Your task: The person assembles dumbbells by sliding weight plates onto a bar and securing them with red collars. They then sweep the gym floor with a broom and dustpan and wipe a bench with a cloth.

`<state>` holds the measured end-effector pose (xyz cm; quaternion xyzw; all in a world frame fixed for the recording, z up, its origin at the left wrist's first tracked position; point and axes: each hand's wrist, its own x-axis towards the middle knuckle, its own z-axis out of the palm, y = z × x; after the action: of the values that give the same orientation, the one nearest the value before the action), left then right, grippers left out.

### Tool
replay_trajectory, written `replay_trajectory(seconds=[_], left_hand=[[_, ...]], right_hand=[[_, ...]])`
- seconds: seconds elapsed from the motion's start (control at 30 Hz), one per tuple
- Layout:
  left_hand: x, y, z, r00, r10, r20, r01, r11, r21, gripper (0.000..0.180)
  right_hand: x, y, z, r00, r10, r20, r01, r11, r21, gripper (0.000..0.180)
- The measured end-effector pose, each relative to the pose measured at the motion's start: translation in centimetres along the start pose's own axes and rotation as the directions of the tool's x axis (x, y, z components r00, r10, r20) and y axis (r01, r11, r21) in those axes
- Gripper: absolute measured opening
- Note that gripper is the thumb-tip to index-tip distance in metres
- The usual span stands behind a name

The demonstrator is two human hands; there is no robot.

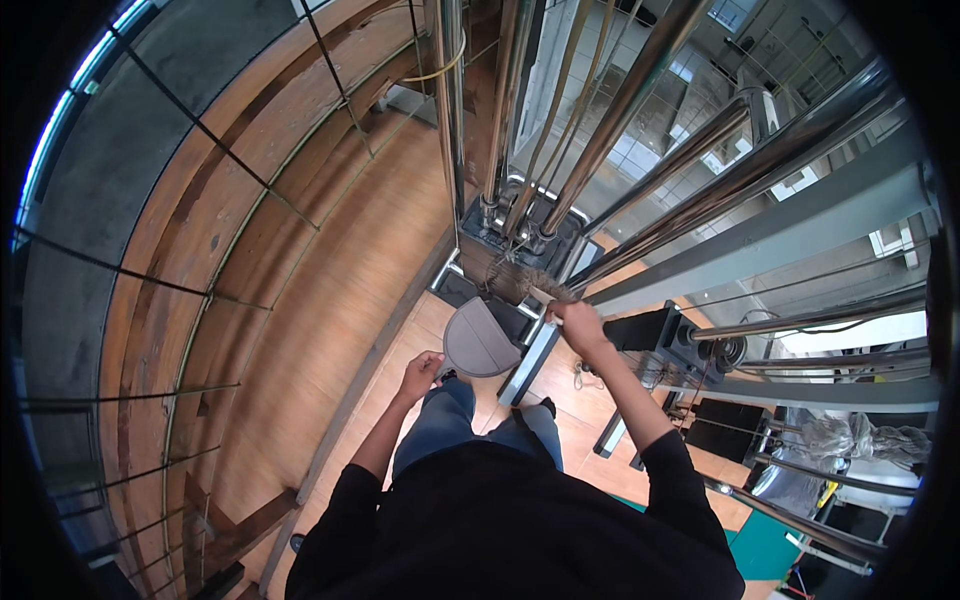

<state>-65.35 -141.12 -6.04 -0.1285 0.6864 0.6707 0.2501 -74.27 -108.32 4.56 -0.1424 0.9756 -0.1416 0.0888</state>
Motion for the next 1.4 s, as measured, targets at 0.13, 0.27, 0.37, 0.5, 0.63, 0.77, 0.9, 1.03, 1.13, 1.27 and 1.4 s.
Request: replay_trajectory(seconds=[0.13,0.27,0.37,0.5,0.63,0.77,0.9,1.03,1.13,1.27,1.4], left_hand=[[1.7,0.7,-2.1,0.997,0.046,0.068,-0.05,0.997,0.06,0.025],[2.8,2.5,-1.9,0.996,0.021,0.086,-0.028,0.996,0.088,0.024],[3.8,0.4,-3.1,0.996,0.057,0.064,-0.06,0.997,0.038,0.02],[4.5,1.6,-1.7,0.987,0.054,0.153,-0.06,0.998,0.032,0.021],[7.0,1.3,2.1,0.991,0.061,0.119,-0.053,0.996,-0.069,0.022],[7.2,1.2,6.4,0.997,-0.005,0.081,0.019,0.984,-0.18,0.023],[6.9,1.1,7.1,0.995,-0.065,0.078,0.08,0.975,-0.209,0.024],[6.9,1.0,6.9,0.997,-0.035,0.068,0.051,0.969,-0.243,0.026],[7.2,1.0,6.3,0.995,-0.021,0.094,0.042,0.973,-0.228,0.029],[7.1,1.4,5.7,0.99,-0.059,0.128,0.083,0.977,-0.198,0.031],[7.0,1.7,5.5,0.991,-0.037,0.128,0.059,0.983,-0.176,0.031]], right_hand=[[3.3,0.6,-5.1,0.964,0.17,-0.204,-0.18,0.983,-0.031,0.017],[4.8,0.9,-0.8,0.986,0.161,-0.042,-0.165,0.977,-0.135,0.015],[2.0,-3.3,-1.3,0.997,0.053,0.047,-0.056,0.996,0.065,0.014],[2.2,-0.2,-3.3,0.956,0.277,-0.091,-0.262,0.953,0.154,0.017],[4.3,-1.1,-4.0,0.846,0.433,-0.313,-0.405,0.902,0.153,0.017],[4.1,-1.7,0.2,0.884,0.379,-0.275,-0.367,0.925,0.095,0.017],[1.7,-5.2,-0.2,0.968,0.226,-0.108,-0.203,0.96,0.192,0.017],[2.1,-4.8,-4.8,0.929,0.305,-0.21,-0.282,0.95,0.135,0.016],[3.7,-2.4,-1.1,0.963,0.212,-0.165,-0.21,0.977,0.024,0.019],[1.7,-4.9,-1.9,0.985,0.152,-0.083,-0.141,0.982,0.123,0.016],[2.9,-2.2,-2.3,0.937,0.279,-0.211,-0.252,0.957,0.147,0.016]])
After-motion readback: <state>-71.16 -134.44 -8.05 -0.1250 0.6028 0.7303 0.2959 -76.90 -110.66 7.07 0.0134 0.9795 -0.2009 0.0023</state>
